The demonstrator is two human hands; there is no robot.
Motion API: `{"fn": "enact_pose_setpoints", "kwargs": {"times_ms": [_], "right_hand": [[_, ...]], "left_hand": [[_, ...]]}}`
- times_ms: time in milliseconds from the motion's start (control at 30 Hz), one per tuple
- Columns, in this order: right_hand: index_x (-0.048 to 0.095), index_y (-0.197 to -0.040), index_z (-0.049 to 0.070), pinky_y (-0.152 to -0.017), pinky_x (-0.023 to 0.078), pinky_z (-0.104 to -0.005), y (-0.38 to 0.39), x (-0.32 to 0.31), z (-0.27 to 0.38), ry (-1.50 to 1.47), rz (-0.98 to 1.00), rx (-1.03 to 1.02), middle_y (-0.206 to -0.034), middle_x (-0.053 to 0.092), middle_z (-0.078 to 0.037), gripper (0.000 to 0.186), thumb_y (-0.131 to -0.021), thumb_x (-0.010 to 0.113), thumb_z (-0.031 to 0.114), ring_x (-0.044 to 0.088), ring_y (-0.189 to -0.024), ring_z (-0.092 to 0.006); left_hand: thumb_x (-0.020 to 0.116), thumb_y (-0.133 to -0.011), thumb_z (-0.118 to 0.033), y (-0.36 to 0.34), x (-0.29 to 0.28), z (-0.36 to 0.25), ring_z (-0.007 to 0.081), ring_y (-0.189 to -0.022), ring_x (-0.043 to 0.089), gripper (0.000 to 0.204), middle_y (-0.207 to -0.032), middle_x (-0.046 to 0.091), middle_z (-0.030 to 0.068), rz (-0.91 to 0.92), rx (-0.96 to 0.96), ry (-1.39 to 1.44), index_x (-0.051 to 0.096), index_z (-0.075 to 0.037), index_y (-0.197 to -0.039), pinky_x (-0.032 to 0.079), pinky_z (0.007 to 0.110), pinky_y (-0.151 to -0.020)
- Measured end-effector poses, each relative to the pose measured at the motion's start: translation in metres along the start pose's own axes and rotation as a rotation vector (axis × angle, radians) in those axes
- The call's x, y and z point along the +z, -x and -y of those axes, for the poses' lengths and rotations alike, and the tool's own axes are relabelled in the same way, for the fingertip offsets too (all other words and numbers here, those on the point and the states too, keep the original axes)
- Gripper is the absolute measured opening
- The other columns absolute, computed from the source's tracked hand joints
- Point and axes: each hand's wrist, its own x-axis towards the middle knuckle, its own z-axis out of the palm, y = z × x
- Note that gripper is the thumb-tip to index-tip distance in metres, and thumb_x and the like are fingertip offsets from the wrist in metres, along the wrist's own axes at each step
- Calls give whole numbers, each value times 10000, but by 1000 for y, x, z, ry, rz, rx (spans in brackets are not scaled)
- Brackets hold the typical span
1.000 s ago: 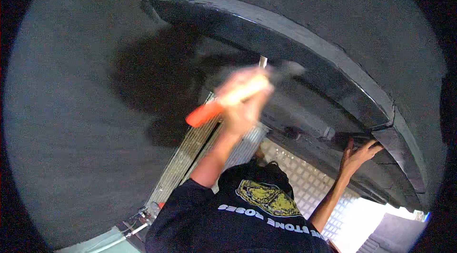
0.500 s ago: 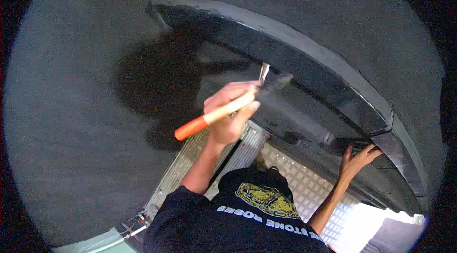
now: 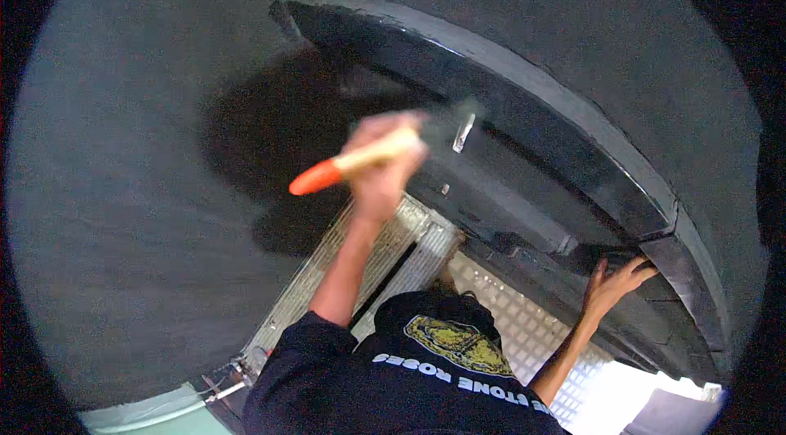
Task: Painting the underside of a ceiling structure with black paint.
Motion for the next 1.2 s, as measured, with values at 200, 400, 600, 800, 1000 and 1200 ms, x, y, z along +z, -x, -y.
{"fn": "enact_pose_setpoints", "kwargs": {"times_ms": [200,400,600,800,1000,1200], "right_hand": [[162,-1521,-1,-1154,159,-527,6,4,-12,-11,12,0,-1537,49,-387,900,-830,697,212,110,-1430,-530],[167,-1516,-20,-1157,156,-511,9,11,-8,-187,6,53,-1536,42,-391,853,-862,683,163,103,-1438,-518],[167,-1520,-12,-1160,146,-512,8,7,-5,-19,9,1,-1533,41,-395,852,-866,684,166,82,-1442,-520],[153,-1528,1,-1167,134,-508,12,7,-10,-18,28,16,-1535,28,-393,872,-862,689,173,75,-1443,-519],[152,-1529,1,-1172,122,-507,7,1,4,-26,52,6,-1537,10,-391,880,-861,678,231,62,-1445,-519],[165,-1519,-14,-1173,114,-516,6,5,-3,-31,11,-14,-1534,11,-395,864,-860,664,239,55,-1441,-527]], "left_hand": [[667,-873,-49,-33,-16,24,124,-845,562,195,-962,633,30,-184,112,-98,629,-13,-1061,471,272,-796],[685,-882,-71,-58,-51,59,164,-889,579,247,-1013,634,72,-678,136,-358,629,27,-1103,490,308,-798],[658,-822,-33,28,20,6,215,-1005,617,259,-1080,652,121,-22,165,115,608,-6,-1075,481,349,-910],[721,-860,-106,18,-10,69,146,-894,601,234,-996,665,79,-325,-209,-110,652,9,-1052,487,294,-840],[706,-900,-186,-34,-85,148,154,-869,577,252,-971,640,61,-512,-18,-460,649,17,-1037,464,301,-797],[710,-900,-195,-65,-94,171,169,-893,580,275,-1010,649,87,-484,64,-391,645,22,-1055,462,304,-820]]}}
